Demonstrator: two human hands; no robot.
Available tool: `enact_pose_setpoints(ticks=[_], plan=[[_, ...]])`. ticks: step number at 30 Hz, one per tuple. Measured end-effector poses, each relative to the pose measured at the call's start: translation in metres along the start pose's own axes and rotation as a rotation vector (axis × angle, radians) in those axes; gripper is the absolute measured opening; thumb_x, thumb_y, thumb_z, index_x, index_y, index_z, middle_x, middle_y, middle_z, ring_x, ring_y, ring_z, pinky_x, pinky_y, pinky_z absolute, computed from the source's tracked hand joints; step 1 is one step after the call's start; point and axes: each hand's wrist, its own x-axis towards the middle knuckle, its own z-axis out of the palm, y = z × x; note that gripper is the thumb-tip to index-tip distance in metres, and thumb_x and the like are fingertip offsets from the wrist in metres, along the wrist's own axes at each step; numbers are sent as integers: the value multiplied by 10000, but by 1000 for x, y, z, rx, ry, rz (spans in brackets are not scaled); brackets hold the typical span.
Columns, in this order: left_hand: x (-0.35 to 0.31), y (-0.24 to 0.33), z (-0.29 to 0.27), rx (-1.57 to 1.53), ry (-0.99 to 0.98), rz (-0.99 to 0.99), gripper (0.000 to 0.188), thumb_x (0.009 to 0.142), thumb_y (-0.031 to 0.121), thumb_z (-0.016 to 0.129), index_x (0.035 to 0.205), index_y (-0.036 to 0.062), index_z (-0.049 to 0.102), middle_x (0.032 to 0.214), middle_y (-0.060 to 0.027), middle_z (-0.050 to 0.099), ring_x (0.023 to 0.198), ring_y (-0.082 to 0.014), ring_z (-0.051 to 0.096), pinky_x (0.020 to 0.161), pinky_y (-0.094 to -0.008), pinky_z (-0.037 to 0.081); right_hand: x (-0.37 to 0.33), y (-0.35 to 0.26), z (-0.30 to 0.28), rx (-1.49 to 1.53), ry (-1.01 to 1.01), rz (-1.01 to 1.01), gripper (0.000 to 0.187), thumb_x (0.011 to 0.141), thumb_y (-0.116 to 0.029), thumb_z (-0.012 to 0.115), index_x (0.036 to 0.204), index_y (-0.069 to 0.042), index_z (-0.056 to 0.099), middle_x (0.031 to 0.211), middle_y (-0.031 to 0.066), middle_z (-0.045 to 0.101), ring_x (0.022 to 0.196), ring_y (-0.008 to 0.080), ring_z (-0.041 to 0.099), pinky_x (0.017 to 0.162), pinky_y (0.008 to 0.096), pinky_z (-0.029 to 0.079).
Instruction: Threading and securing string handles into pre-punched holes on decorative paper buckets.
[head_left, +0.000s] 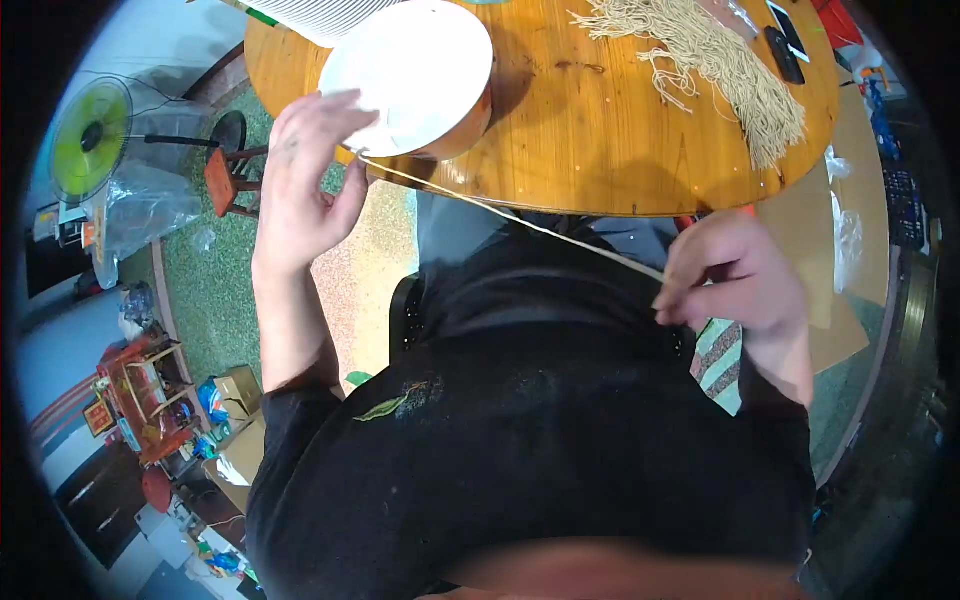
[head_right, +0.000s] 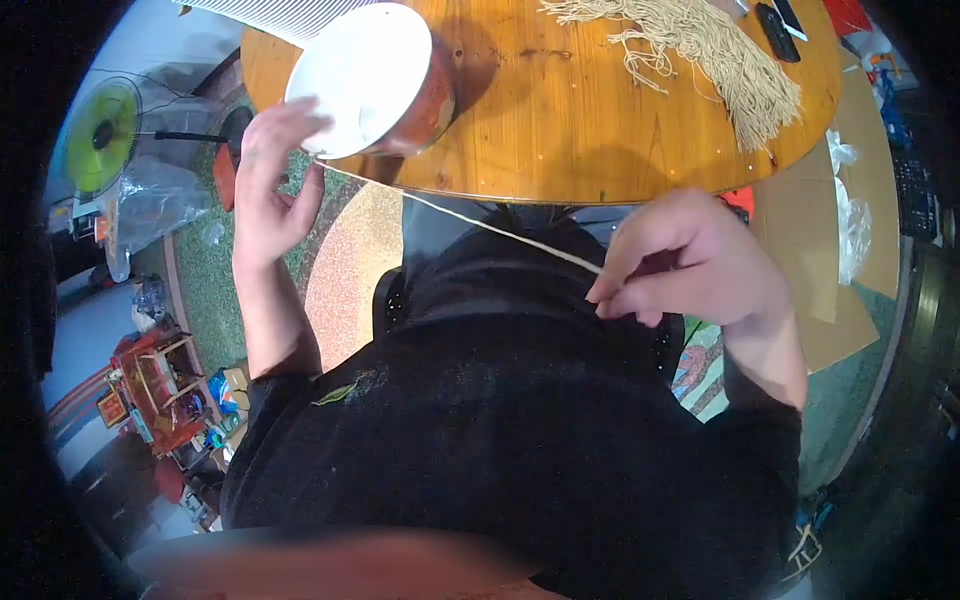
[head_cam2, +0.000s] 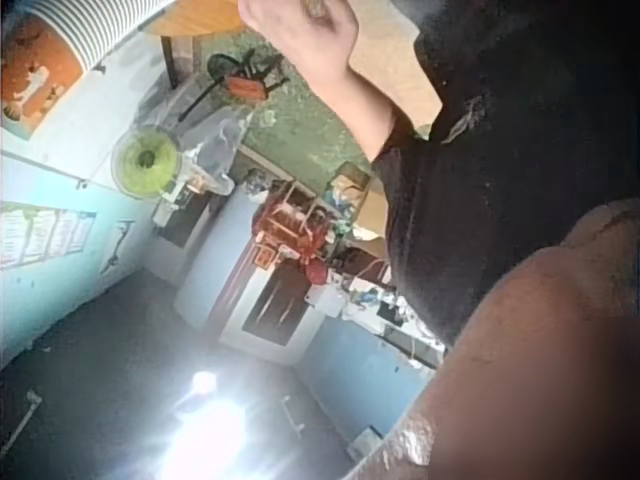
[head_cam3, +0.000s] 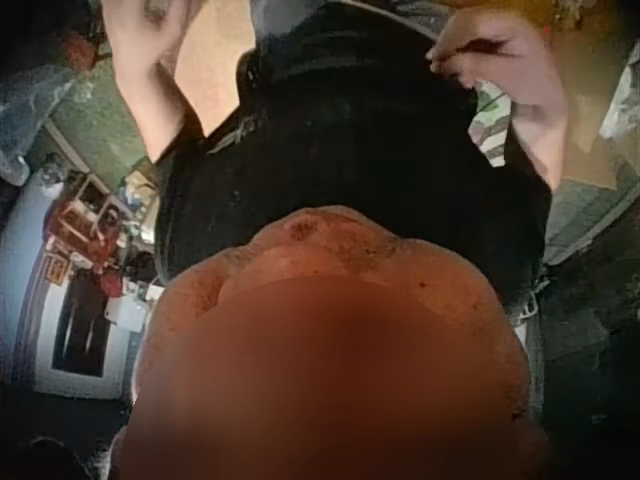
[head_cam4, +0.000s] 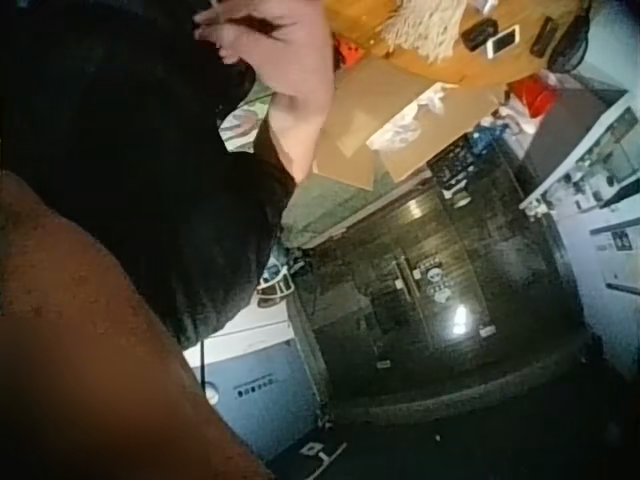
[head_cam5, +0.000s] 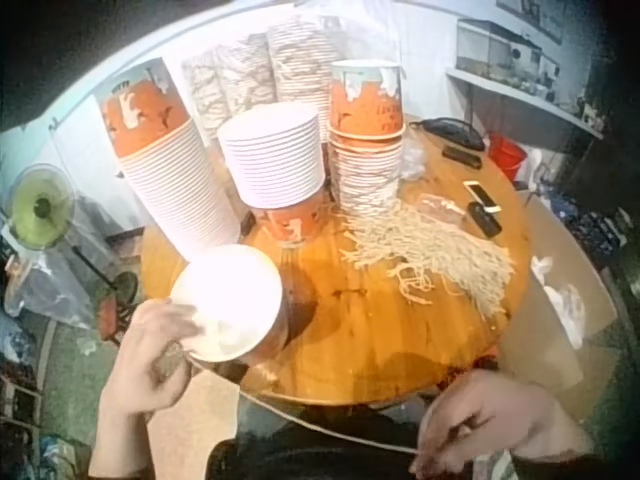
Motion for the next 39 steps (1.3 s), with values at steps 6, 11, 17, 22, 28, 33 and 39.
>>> enact_pose_setpoints(ticks=[6, 11, 17, 22, 28, 33, 39], plan=[[-38, 54, 52, 19, 688, 174, 429, 787, 109, 821, 1124, 111, 554, 976, -40, 600, 853, -214, 606, 728, -366, 510, 34, -28, 21, 397, 287, -513, 239, 905, -190, 705, 963, 42, 697, 731, 162, 669, 452, 115, 547, 367, 198, 409], [24, 101, 92, -100, 420, 88, 430, 772, 109, 775, 1190, 60, 683, 1271, -157, 607, 1103, -337, 616, 896, -448, 498, 61, -45, 19, 407, 429, -580, 521, 1034, -203, 616, 1461, 49, 457, 1084, 138, 654, 836, 154, 688, 573, 176, 530], [56, 87, 87, 152, 396, -163, 511, 813, 132, 778, 1280, 6, 616, 1262, -193, 594, 1137, -364, 599, 969, -443, 474, 87, -76, 9, 416, 108, -534, 237, 1082, -159, 519, 1155, 46, 613, 850, 246, 734, 440, 129, 614, 371, 204, 466], [35, 62, 68, 92, 233, -80, 358, 860, 114, 746, 1203, 40, 682, 886, -83, 693, 853, -254, 668, 816, -381, 476, 66, -118, 46, 219, 620, -172, 245, 1066, -222, 558, 1155, 3, 599, 864, 183, 744, 484, 93, 626, 399, 189, 456], [18, 56, 19, -50, -26, -38, 336, 723, 44, 620, 1038, 54, 737, 860, -85, 679, 865, -282, 662, 882, -418, 458, 64, -87, 23, 401, 497, -232, 194, 1035, -154, 603, 1163, -8, 596, 870, 142, 743, 528, 84, 649, 415, 181, 467], [23, 66, 14, -129, 183, 35, 304, 785, 106, 693, 1068, -2, 713, 969, -137, 717, 944, -340, 686, 875, -435, 517, 81, -64, 21, 424, 446, -215, 188, 1035, -181, 631, 1108, -8, 622, 883, 136, 744, 546, 118, 658, 436, 212, 492], [49, 119, 39, -848, 284, -383, 412, 845, 184, 875, 1158, -27, 709, 976, -87, 749, 838, -116, 694, 723, -261, 555, 94, -51, 29, 391, 363, -266, 210, 1022, -197, 675, 1076, 4, 641, 921, 108, 733, 661, 114, 669, 570, 215, 544]])
